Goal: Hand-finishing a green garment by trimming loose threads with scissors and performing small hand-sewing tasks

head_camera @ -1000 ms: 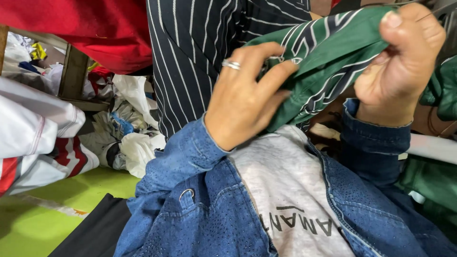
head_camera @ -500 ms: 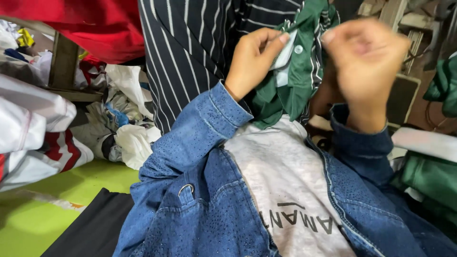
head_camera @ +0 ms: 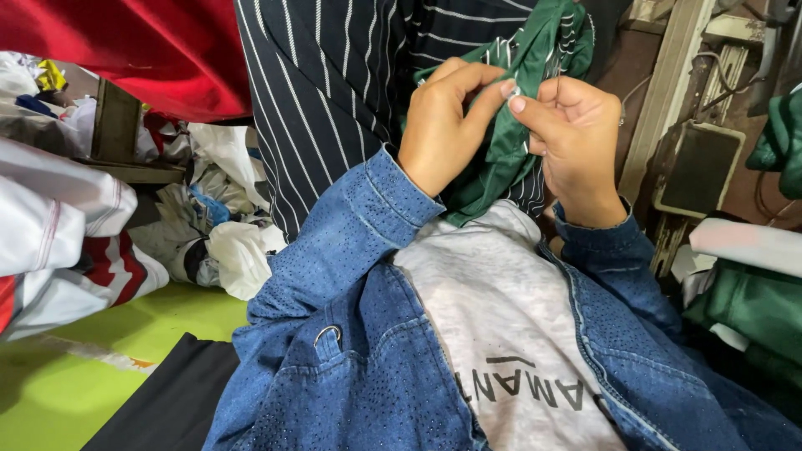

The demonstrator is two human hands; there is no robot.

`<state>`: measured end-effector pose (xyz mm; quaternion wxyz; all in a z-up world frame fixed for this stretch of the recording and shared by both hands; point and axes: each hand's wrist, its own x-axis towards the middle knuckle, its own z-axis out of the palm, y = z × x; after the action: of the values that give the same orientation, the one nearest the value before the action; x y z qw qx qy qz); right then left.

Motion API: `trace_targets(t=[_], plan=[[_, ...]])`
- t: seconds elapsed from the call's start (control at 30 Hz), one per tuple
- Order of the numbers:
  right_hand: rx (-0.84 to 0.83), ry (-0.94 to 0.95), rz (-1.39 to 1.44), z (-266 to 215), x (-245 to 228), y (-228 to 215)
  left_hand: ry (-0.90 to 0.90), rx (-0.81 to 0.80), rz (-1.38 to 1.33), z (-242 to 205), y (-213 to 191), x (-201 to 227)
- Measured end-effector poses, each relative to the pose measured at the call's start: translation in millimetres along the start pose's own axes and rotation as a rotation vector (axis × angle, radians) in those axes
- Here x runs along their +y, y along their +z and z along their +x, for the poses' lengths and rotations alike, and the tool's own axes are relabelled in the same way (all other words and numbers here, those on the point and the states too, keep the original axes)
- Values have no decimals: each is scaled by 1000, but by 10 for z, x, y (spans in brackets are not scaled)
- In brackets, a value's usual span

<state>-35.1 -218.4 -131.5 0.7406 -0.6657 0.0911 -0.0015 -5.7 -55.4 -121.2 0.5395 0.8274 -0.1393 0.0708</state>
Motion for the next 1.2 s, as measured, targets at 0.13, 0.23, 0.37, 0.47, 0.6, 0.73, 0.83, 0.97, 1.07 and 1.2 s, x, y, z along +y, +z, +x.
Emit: trace_targets(t=[0.13, 0.23, 0.37, 0.47, 0.6, 0.73, 0.83, 0.97, 1.07, 1.2], plan=[[2, -17, -25, -39, -28, 41, -73, -60, -36, -48, 78, -159], [23, -45, -133, -39, -37, 61, -124, -154, -69, -60, 124, -328], [18, -85, -219, -33, -26, 63, -147, -141, -128, -51, 139, -349], [6, -56, -196, -12, 18, 44, -156, -106, -142, -48, 143, -351], [-49, -81, -183, -22, 43, 38, -133, -90, -66, -68, 134, -309], [-23, -96, -194, -29, 30, 54, -94, -89, -74, -90, 110, -262], [-33, -96, -179, -30, 28, 39, -47, -91, -51, -93, 87, -221], [-59, -136, -231, -9, 43, -19, -21, -120, -98, -90, 73, -165], [-87, -140, -272, -21, 3, -34, -103, -144, -196, -56, 77, -218], [-145, -107, -250, -31, -23, -18, -258, -149, -505, -42, 182, -468]])
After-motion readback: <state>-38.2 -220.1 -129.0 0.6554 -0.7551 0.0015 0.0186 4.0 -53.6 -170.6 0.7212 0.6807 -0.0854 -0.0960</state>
